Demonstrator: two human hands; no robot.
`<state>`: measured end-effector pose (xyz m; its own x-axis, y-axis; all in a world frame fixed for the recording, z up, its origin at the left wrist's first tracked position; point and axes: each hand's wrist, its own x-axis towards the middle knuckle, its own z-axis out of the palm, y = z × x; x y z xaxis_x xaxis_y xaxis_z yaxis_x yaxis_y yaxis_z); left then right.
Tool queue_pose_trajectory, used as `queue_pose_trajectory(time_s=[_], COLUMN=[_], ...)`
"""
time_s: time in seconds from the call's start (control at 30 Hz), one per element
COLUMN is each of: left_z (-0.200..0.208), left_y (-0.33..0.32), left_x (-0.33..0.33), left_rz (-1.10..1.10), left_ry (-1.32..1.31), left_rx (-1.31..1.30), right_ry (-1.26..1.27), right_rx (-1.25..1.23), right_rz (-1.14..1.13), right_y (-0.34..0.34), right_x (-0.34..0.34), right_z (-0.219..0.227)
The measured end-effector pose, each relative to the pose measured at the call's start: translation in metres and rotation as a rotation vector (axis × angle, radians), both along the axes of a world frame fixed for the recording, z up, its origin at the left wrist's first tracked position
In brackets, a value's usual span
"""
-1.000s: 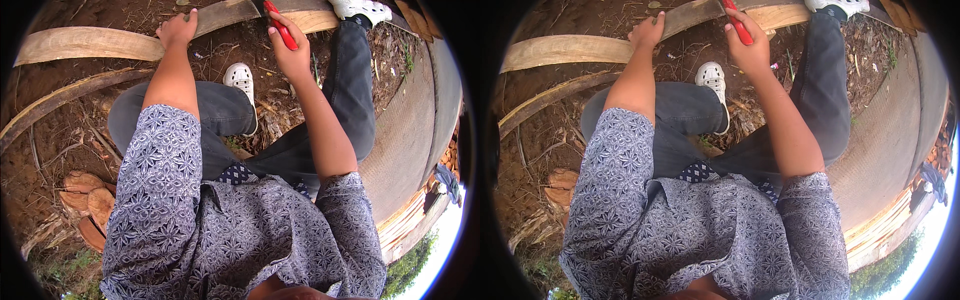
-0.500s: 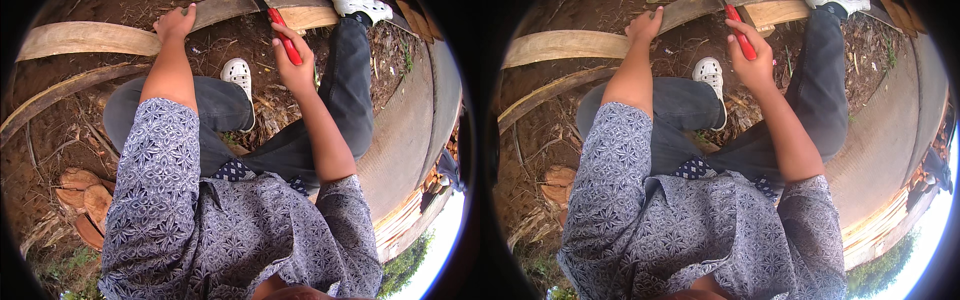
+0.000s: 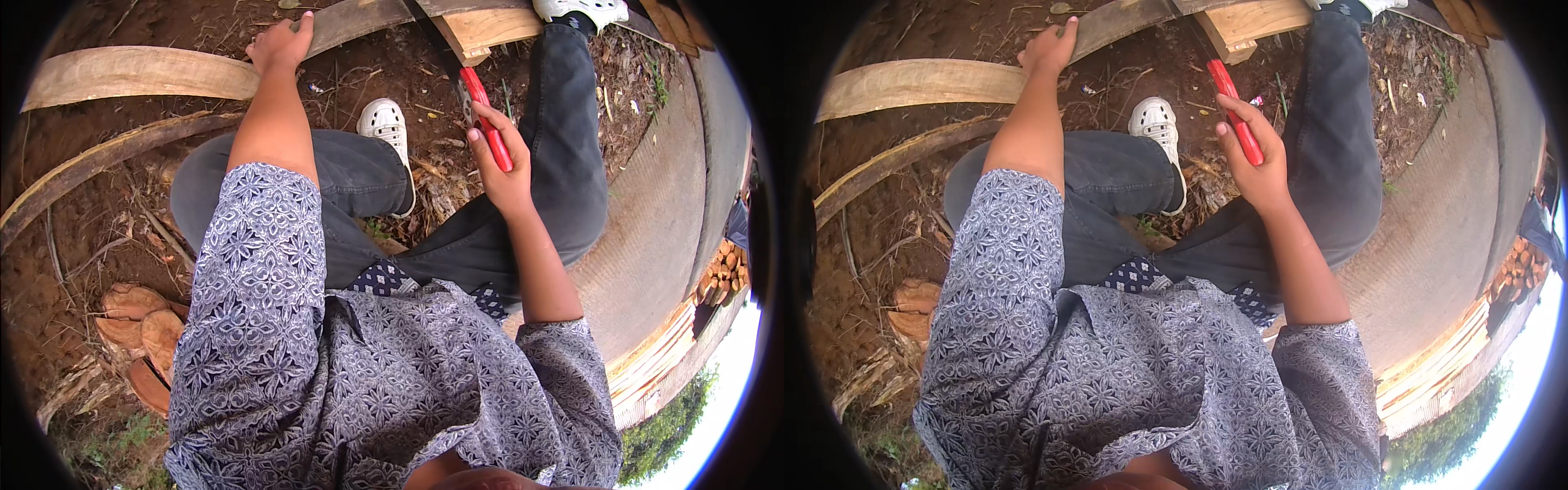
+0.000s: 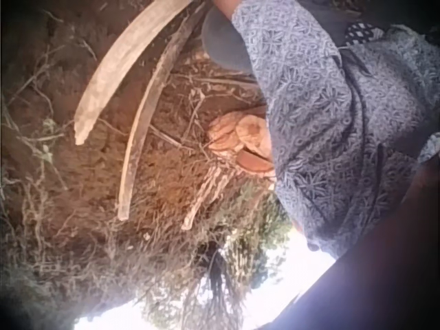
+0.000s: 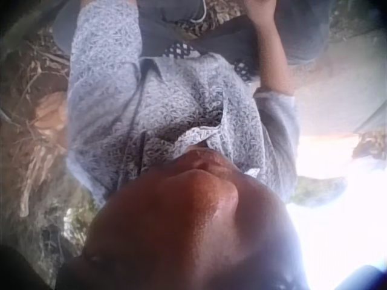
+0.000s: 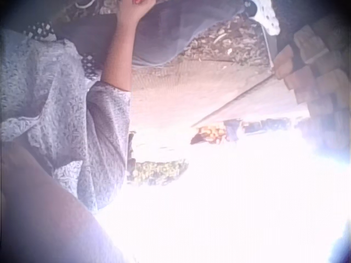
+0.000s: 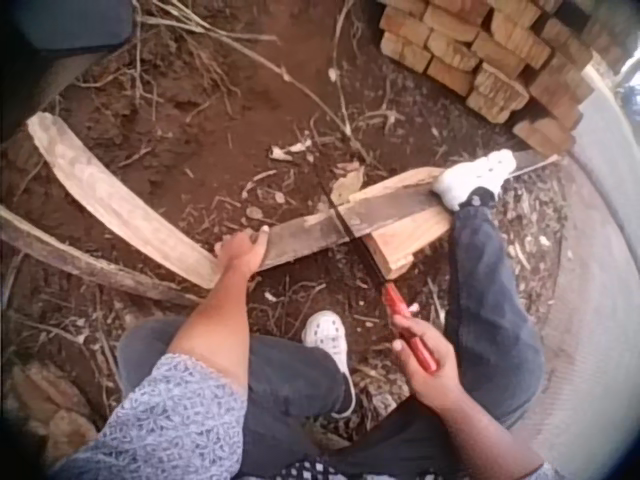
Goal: The person sits on the ground and uses a red hand saw to cut a piece of light-colored wood. They hold the wood steady with their left hand and saw through it with their right hand, creating a cut piece.
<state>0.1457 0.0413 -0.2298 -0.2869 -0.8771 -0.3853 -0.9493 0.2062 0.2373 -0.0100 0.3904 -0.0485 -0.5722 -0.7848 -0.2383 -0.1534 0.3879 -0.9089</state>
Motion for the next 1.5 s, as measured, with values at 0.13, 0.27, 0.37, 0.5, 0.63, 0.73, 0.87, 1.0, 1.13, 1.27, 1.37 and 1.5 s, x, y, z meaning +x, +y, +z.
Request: queue_pose_trajectory(time_s=[0.13, 0.27, 0.37, 0.5, 0.63, 0.73, 0.87, 1.0, 1.13, 1.27, 1.37, 1.5], left_z=[-0.01, -0.002, -0.018, -0.015, 0.042, -0.004, -0.019, -0.02, -0.02, -0.017, -0.012, -0.004], left_y=[-0.004, 0.002, -0.011, -0.028, -0.004, -0.025, -0.024, -0.012, -0.014, -0.016, -0.018, -0.017], left_x=[0.012, 0.004, 0.001, 0.011, -0.024, 0.008, 0.006, -0.002, 0.003, 0.007, 0.008, 0.003], left_rz=[-0.003, -0.016, -0.079, -0.079, 0.013, -0.014, -0.033, -0.023, 0.003, -0.017, -0.015, -0.037], left_ry=[0.019, -0.017, 0.002, -0.046, 0.027, 0.0, -0.006, 0.02, 0.039, 0.019, 0.007, 0.011], left_rx=[-0.039, -0.035, -0.183, -0.144, 0.026, -0.074, -0.062, -0.068, -0.043, -0.069, -0.07, -0.06], right_ry=[-0.034, 0.074, 0.077, 0.051, 0.111, 0.139, 0.087, 0.066, 0.047, 0.008, 0.107, 0.144], right_rx=[0.107, 0.059, -0.084, -0.177, -0.164, -0.155, -0.096, -0.026, 0.05, 0.107, 0.033, -0.059], right_rz=[-0.032, -0.004, 0.047, -0.013, 0.017, 0.076, 0.043, 0.026, -0.037, -0.05, 0.007, 0.008], right_y=[0.037, 0.015, -0.056, -0.058, -0.039, -0.039, -0.034, -0.014, 0.016, 0.005, -0.023, -0.081], right_x=[0.014, 0.015, -0.019, -0.014, -0.004, 0.016, 0.008, -0.006, 0.02, 0.025, 0.012, -0.012], right_z=[0.053, 0.041, -0.027, -0.055, -0.066, -0.084, -0.077, -0.049, 0.011, 0.086, 0.115, 0.047])
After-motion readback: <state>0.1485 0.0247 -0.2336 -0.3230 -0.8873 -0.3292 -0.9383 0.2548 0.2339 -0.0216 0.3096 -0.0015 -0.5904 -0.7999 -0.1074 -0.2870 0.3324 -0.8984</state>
